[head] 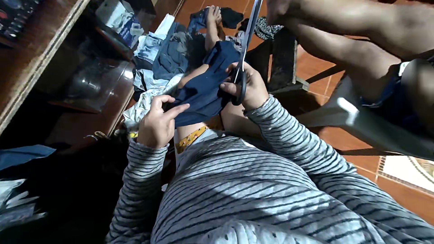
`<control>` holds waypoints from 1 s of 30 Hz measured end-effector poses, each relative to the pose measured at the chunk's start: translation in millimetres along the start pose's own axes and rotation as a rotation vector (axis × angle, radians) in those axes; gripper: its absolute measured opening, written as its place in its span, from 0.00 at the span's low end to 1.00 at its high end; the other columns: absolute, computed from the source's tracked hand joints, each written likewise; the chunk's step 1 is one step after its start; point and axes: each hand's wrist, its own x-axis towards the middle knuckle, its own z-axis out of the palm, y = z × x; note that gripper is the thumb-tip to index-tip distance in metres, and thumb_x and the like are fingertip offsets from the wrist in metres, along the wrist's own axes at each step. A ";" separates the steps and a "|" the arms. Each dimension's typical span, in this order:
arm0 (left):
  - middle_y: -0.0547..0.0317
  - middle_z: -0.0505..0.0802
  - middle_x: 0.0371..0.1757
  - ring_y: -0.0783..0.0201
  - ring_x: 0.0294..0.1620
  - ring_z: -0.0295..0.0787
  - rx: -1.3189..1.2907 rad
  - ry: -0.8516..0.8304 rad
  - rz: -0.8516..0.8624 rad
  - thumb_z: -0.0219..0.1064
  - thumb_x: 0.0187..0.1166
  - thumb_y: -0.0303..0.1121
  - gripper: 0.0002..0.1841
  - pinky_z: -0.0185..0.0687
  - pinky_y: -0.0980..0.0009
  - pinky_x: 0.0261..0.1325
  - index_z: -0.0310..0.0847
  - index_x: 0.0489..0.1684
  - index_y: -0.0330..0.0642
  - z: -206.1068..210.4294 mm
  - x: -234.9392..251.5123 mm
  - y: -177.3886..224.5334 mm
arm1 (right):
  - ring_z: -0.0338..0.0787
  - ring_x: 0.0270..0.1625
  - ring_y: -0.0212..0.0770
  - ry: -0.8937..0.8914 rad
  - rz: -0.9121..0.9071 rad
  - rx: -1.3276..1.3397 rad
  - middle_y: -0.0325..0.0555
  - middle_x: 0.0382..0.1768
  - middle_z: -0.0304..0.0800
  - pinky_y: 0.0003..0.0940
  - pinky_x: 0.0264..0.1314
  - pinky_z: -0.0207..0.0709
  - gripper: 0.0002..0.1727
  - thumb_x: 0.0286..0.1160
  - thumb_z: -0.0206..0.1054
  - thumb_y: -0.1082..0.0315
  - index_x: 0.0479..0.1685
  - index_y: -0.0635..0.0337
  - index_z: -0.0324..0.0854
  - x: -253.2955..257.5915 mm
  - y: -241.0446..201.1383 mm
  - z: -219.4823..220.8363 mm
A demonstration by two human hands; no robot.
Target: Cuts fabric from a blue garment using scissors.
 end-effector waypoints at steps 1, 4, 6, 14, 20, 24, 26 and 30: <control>0.38 0.85 0.67 0.46 0.46 0.91 0.009 -0.029 -0.027 0.57 0.74 0.20 0.25 0.88 0.50 0.39 0.93 0.60 0.58 2.0 -1.0 -3.0 | 0.88 0.32 0.24 -0.003 -0.026 -0.051 0.34 0.33 0.87 0.22 0.38 0.85 0.22 0.59 0.75 0.73 0.55 0.62 0.75 0.5 -2.0 -1.9; 0.40 0.85 0.65 0.55 0.35 0.85 -0.011 0.009 0.032 0.58 0.73 0.21 0.21 0.81 0.59 0.32 0.96 0.52 0.55 2.9 -3.9 -6.9 | 0.86 0.31 0.24 0.001 -0.087 -0.213 0.37 0.34 0.87 0.23 0.36 0.83 0.24 0.59 0.74 0.71 0.57 0.65 0.75 1.6 -5.2 -7.8; 0.40 0.85 0.65 0.57 0.39 0.86 -0.030 0.023 0.079 0.60 0.76 0.23 0.18 0.83 0.62 0.37 0.97 0.48 0.55 2.6 -3.9 -6.1 | 0.86 0.30 0.24 0.008 -0.096 -0.252 0.36 0.33 0.87 0.22 0.35 0.83 0.24 0.59 0.75 0.70 0.57 0.65 0.75 3.1 -5.9 -11.5; 0.43 0.85 0.74 0.41 0.42 0.94 0.067 -0.132 -0.030 0.59 0.69 0.19 0.20 0.88 0.43 0.35 0.96 0.46 0.50 2.8 -3.4 -2.8 | 0.88 0.30 0.26 0.015 -0.136 -0.273 0.38 0.33 0.91 0.24 0.35 0.84 0.23 0.60 0.74 0.70 0.56 0.63 0.75 2.0 -7.0 -13.2; 0.43 0.91 0.60 0.53 0.41 0.89 -0.028 -0.030 0.003 0.58 0.73 0.24 0.12 0.86 0.56 0.43 0.91 0.27 0.38 2.5 -7.5 -7.9 | 0.89 0.29 0.25 0.061 -0.100 -0.281 0.36 0.32 0.91 0.24 0.35 0.85 0.23 0.62 0.76 0.70 0.56 0.62 0.74 4.2 -6.4 -20.3; 0.41 0.88 0.67 0.50 0.52 0.91 0.038 -0.013 -0.042 0.60 0.72 0.35 0.13 0.86 0.52 0.56 0.91 0.30 0.39 -16.2 -8.5 -16.2 | 0.87 0.27 0.26 0.148 -0.037 -0.309 0.36 0.30 0.88 0.27 0.34 0.85 0.24 0.61 0.77 0.68 0.57 0.62 0.75 7.7 -4.7 -29.2; 0.42 0.88 0.67 0.45 0.59 0.89 0.119 -0.028 -0.124 0.64 0.76 0.43 0.17 0.82 0.46 0.62 0.91 0.29 0.38 -25.8 -8.0 -21.0 | 0.86 0.27 0.24 0.175 -0.026 -0.310 0.34 0.30 0.88 0.24 0.33 0.83 0.23 0.61 0.77 0.68 0.55 0.62 0.75 8.8 -6.4 -32.8; 0.41 0.89 0.66 0.43 0.66 0.85 0.046 -0.039 -0.200 0.67 0.80 0.43 0.17 0.77 0.46 0.69 0.93 0.40 0.36 -26.6 -4.0 -22.6 | 0.87 0.28 0.24 0.121 -0.072 -0.282 0.34 0.30 0.88 0.24 0.34 0.84 0.23 0.60 0.76 0.69 0.56 0.63 0.75 5.3 -14.8 -24.9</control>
